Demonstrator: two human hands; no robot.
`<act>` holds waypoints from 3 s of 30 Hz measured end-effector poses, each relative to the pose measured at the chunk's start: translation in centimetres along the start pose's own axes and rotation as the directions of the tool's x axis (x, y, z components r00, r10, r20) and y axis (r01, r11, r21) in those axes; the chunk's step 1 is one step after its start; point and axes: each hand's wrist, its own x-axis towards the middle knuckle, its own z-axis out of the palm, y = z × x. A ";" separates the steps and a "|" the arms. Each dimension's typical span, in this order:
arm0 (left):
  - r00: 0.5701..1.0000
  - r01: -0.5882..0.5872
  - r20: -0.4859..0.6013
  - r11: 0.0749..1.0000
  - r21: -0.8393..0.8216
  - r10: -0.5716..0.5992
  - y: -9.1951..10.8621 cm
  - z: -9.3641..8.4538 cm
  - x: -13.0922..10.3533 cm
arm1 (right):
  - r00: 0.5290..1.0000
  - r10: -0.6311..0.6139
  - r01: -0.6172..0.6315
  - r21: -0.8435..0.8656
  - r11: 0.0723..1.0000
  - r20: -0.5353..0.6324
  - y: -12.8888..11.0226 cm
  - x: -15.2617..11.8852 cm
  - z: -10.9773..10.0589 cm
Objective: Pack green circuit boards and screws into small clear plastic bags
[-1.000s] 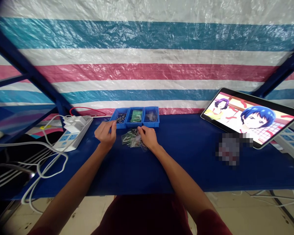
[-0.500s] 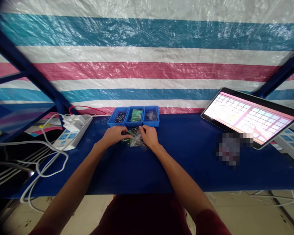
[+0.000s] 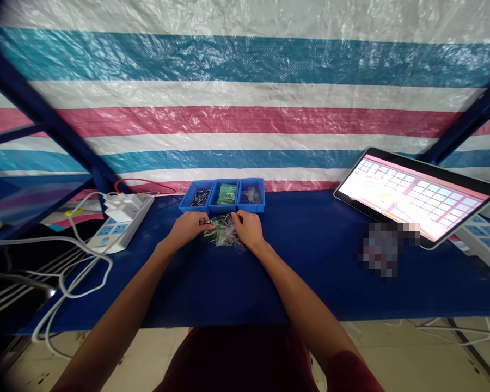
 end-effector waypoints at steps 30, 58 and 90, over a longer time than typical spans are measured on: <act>0.972 -0.127 -0.201 0.454 -0.882 -0.119 4.3 1.2 -0.6 | 0.994 0.046 -0.093 0.527 0.845 0.101 -0.6 0.0 0.0; 0.970 -0.141 -0.226 0.559 -0.817 -0.086 3.7 1.7 -0.2 | 0.974 -0.146 0.179 0.192 0.965 -0.176 -1.0 -0.3 -0.6; 0.863 -0.171 -0.428 0.644 -0.746 -0.268 3.1 1.3 -0.5 | 0.968 -0.246 0.252 0.189 0.949 -0.057 -0.9 -0.5 -0.5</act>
